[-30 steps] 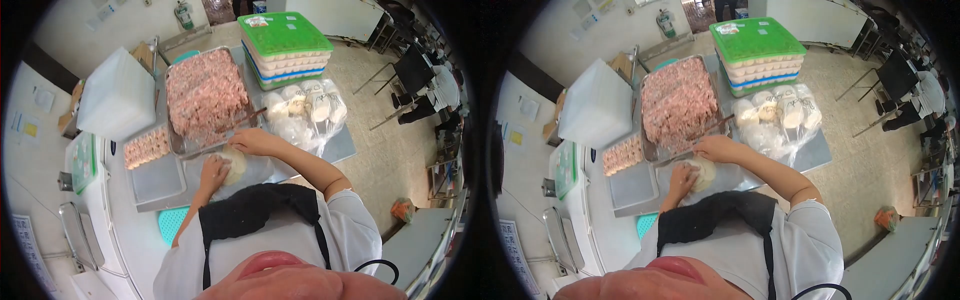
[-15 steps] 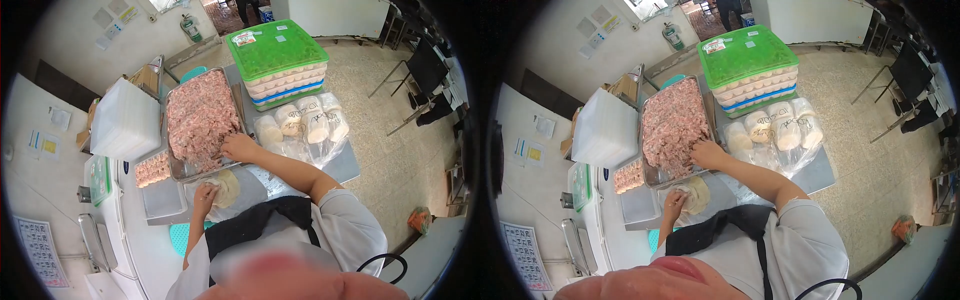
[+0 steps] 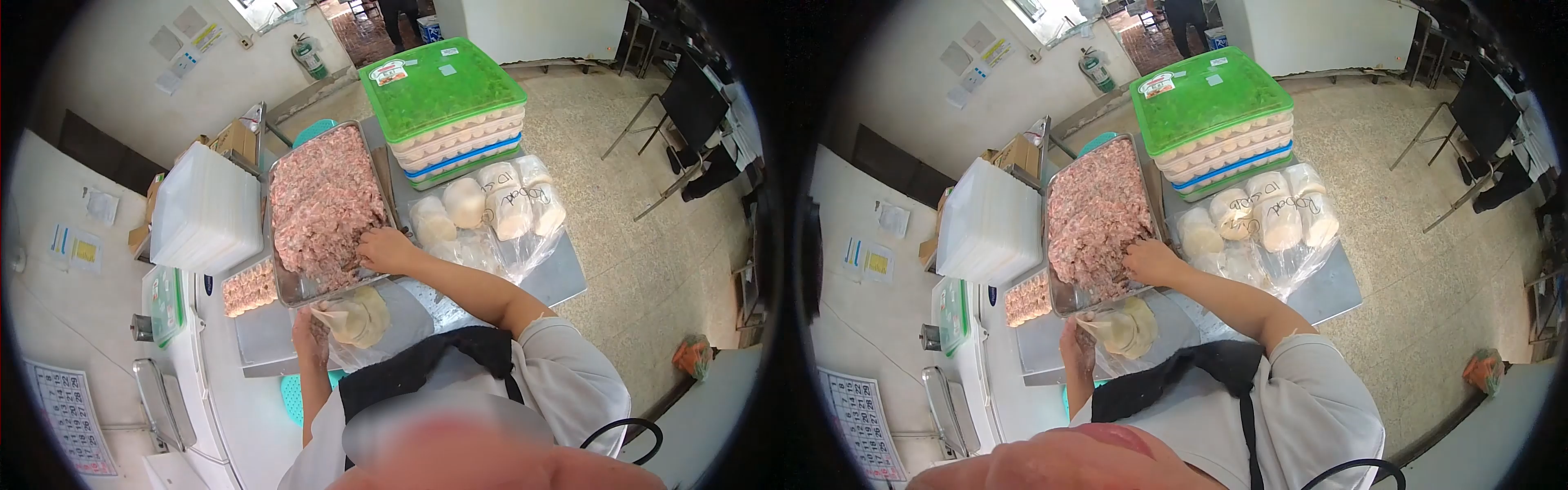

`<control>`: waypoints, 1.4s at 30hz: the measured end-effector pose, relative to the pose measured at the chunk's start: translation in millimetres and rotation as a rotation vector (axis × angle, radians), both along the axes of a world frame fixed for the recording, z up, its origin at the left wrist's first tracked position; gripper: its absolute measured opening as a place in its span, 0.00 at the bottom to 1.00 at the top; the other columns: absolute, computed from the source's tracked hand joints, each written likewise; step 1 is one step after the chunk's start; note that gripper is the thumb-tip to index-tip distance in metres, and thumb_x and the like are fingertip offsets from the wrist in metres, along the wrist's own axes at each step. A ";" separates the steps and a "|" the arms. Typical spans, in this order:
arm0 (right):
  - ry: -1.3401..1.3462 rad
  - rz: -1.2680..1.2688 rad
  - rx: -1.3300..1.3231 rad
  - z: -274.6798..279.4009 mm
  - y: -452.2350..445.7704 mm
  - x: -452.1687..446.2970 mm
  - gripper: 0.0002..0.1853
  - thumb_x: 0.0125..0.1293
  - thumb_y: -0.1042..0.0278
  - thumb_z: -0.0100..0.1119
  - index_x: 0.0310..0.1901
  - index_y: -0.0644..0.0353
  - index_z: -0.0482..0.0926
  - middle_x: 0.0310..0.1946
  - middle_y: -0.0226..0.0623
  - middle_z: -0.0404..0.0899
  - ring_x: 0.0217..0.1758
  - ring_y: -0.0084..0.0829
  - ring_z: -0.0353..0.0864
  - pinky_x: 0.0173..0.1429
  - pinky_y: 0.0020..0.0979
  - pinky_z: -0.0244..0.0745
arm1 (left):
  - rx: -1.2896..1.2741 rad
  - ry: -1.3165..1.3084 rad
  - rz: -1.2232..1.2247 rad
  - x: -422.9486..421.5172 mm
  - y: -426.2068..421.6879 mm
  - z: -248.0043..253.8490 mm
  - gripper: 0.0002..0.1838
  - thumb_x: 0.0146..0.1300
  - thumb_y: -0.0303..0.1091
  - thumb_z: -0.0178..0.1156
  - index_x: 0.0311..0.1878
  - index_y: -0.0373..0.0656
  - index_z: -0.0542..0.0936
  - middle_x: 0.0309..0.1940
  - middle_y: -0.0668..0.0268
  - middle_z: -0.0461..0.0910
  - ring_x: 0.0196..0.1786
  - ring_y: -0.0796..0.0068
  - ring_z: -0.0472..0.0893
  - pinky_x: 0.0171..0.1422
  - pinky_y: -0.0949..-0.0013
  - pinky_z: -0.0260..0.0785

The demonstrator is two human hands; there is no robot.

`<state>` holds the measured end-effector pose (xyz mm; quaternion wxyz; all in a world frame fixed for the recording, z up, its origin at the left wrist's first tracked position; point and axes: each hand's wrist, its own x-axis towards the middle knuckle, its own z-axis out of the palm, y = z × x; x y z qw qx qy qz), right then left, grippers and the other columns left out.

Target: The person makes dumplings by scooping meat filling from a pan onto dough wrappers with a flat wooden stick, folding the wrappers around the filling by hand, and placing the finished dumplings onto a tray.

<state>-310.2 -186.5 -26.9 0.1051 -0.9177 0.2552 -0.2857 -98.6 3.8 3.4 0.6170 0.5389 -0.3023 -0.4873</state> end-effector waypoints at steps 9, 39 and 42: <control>0.090 -0.001 -0.058 -12.0 -3.1 8.5 0.06 0.56 0.66 0.57 0.32 0.58 0.80 0.33 0.37 0.76 0.44 0.37 0.78 0.45 0.35 0.76 | 0.043 0.527 0.083 -2.8 14.1 -1.5 0.20 0.72 0.39 0.50 0.62 0.39 0.70 0.56 0.59 0.76 0.59 0.65 0.76 0.60 0.58 0.72; 0.669 -0.030 -0.058 53.2 35.1 36.3 0.09 0.56 0.68 0.55 0.24 0.60 0.83 0.26 0.44 0.83 0.31 0.42 0.85 0.34 0.41 0.80 | -0.012 0.507 -0.005 110.5 24.3 8.7 0.24 0.68 0.33 0.55 0.62 0.30 0.68 0.56 0.53 0.76 0.57 0.61 0.78 0.62 0.61 0.72; 0.741 0.019 -0.035 87.8 45.5 32.3 0.09 0.56 0.68 0.55 0.25 0.60 0.83 0.27 0.44 0.83 0.32 0.42 0.85 0.35 0.41 0.80 | -0.052 0.556 -0.004 101.1 19.9 17.3 0.23 0.68 0.33 0.54 0.63 0.30 0.68 0.58 0.53 0.75 0.59 0.61 0.77 0.63 0.60 0.71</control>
